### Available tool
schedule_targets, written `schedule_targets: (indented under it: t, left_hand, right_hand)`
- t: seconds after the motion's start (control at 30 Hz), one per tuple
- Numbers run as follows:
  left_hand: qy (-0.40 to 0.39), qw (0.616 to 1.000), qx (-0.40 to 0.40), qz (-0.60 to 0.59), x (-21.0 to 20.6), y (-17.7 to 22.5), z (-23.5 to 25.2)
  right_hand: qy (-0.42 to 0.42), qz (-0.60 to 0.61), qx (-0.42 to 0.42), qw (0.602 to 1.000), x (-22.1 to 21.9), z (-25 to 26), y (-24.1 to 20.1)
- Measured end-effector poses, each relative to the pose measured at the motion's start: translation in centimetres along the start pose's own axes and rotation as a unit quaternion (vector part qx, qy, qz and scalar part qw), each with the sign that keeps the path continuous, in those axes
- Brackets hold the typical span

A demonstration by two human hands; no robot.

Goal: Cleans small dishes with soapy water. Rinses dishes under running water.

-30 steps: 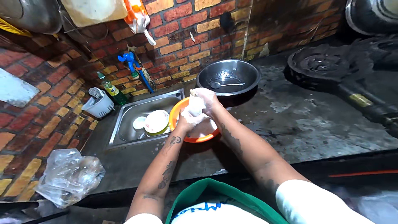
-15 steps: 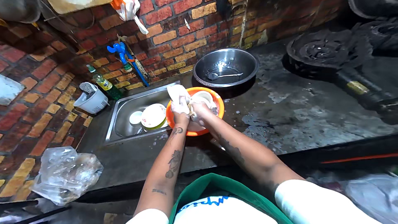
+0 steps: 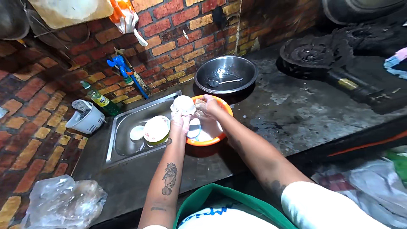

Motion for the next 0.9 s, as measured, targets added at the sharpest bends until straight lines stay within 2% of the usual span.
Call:
schedule_targets:
  t: [0.07,0.13,0.2,0.33,0.43,0.47,0.57,0.63,0.7,0.77,0.83,0.9]
  left_hand:
    - [-0.006,0.999,-0.013,0.045,-0.7,-0.4,-0.2]
    - [-0.014,0.992,-0.021,0.12,-1.0,-0.7,-1.2]
    - [-0.044,0.993,-0.013,0.108,-1.3,-1.5,-1.6]
    - [-0.052,0.998,0.021,0.035,-0.9,-2.6,-0.8]
    - [-0.053,0.996,0.061,0.026,-0.3,-2.8,-0.8]
    - [-0.057,0.995,0.077,0.034,-0.2,-2.8,-0.8]
    - [-0.051,0.993,0.106,0.032,0.7,-2.2,1.0]
    - [-0.026,0.995,0.091,0.039,1.0,-1.3,2.5]
    - [-0.008,0.993,0.045,0.109,1.3,-0.2,3.2]
    - [-0.013,0.984,-0.011,0.179,1.3,1.2,2.8]
    - [-0.039,0.972,-0.013,0.232,0.9,2.5,1.9]
    - [-0.074,0.965,0.011,0.253,0.5,3.3,1.2]
  right_hand:
    - [0.109,0.126,0.112,0.98,-0.9,-2.5,-1.7]
    - [0.172,0.13,0.234,0.948,-3.0,-5.0,-2.2]
    - [0.229,0.101,0.263,0.932,-3.1,-5.6,-1.7]
    - [0.283,0.139,0.195,0.929,-2.0,-4.9,-1.3]
    - [0.27,0.211,0.074,0.937,0.0,-2.8,-0.1]
    - [0.252,0.264,0.027,0.93,0.5,-1.5,0.7]
    - [0.092,0.432,-0.107,0.891,0.2,-1.0,1.2]
    - [0.033,0.471,-0.115,0.874,0.2,-2.2,0.1]
    - [0.039,0.423,-0.066,0.903,0.5,-3.3,-1.4]
    - [0.103,0.352,-0.003,0.93,0.9,-4.7,-3.0]
    - [0.166,0.281,0.09,0.941,1.7,-6.1,-4.6]
    - [0.205,0.16,0.195,0.946,2.1,-7.8,-6.5]
Point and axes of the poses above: each hand's wrist, its own z-axis towards the middle knuckle, its own x-axis out of the back of the hand, y = z × x, the point moved 6 cm from there along z, towards the middle knuckle, and after that the axes turned 4 degrees about y, right-handed, at the moved point
